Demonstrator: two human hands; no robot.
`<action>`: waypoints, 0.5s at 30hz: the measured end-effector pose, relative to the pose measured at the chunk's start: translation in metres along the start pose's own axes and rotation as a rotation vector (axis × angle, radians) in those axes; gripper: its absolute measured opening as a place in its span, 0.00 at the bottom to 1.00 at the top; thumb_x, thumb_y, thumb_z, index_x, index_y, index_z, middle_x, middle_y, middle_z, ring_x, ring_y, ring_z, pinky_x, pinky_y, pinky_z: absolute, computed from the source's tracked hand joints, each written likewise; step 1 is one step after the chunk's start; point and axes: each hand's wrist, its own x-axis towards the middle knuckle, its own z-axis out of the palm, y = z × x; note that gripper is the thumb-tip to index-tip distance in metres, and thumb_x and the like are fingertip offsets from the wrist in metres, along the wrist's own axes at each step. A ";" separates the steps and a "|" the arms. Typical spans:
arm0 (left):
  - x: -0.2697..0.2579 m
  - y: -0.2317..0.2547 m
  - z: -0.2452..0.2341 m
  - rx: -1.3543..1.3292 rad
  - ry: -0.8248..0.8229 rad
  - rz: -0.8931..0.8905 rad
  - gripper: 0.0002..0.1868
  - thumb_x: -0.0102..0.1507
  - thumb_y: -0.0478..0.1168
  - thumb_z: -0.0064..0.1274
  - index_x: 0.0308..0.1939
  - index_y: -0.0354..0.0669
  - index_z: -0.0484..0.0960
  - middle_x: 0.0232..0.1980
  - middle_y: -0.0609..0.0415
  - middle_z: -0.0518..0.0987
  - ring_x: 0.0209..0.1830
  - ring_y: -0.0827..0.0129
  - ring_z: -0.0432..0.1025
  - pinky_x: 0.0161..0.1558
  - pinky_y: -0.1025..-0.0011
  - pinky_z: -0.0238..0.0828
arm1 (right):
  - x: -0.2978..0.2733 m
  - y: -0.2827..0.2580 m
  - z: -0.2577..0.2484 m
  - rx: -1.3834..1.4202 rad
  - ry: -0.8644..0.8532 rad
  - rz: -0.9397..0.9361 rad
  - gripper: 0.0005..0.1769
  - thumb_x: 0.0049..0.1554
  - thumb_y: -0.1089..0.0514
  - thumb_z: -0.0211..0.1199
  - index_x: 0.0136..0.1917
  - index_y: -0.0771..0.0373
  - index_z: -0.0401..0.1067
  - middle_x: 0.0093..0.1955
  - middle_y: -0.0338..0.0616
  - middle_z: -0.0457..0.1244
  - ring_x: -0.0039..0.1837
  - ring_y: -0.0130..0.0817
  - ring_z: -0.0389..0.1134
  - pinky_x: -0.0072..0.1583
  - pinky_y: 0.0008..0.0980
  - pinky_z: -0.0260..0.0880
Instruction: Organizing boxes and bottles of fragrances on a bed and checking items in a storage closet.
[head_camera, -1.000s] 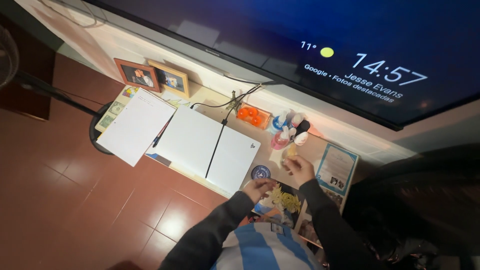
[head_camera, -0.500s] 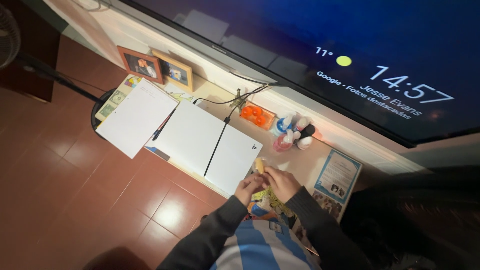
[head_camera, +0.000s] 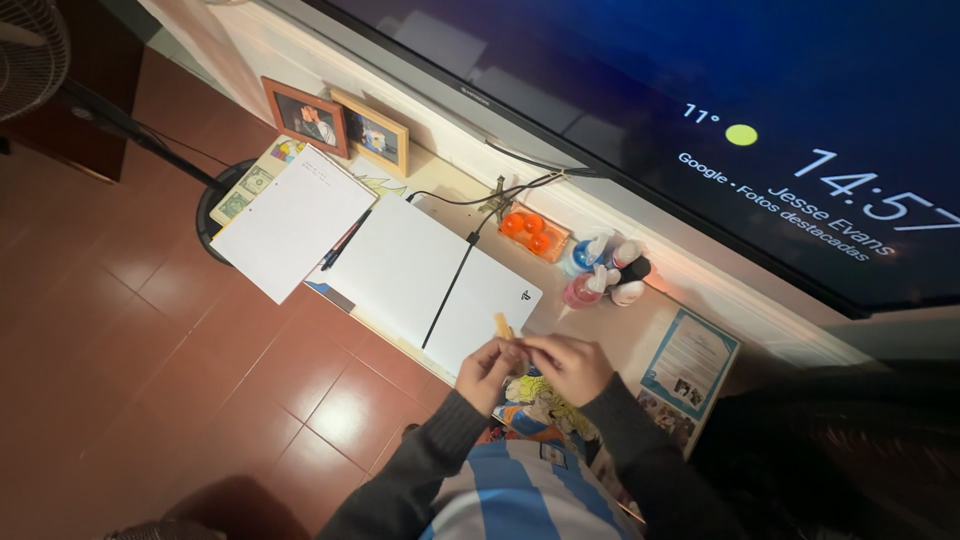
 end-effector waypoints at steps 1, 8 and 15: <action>-0.002 0.016 0.004 0.004 0.030 -0.025 0.14 0.74 0.41 0.46 0.47 0.32 0.81 0.46 0.52 0.81 0.39 0.72 0.70 0.46 0.71 0.72 | 0.000 0.005 -0.002 0.018 0.017 -0.003 0.11 0.54 0.63 0.67 0.52 0.61 0.78 0.44 0.45 0.73 0.41 0.37 0.76 0.42 0.34 0.75; -0.013 0.069 -0.001 0.022 0.085 -0.071 0.22 0.73 0.46 0.41 0.57 0.34 0.83 0.55 0.50 0.83 0.50 0.68 0.77 0.50 0.69 0.77 | 0.017 0.100 -0.023 -0.287 0.238 0.451 0.21 0.61 0.44 0.62 0.59 0.59 0.76 0.43 0.47 0.72 0.41 0.39 0.75 0.43 0.38 0.74; -0.018 0.095 -0.013 -0.076 0.039 -0.054 0.32 0.69 0.56 0.38 0.66 0.34 0.75 0.64 0.45 0.78 0.53 0.63 0.78 0.51 0.60 0.80 | 0.023 0.139 -0.012 -0.395 0.105 0.580 0.25 0.58 0.34 0.63 0.54 0.56 0.79 0.40 0.48 0.72 0.44 0.49 0.73 0.48 0.46 0.73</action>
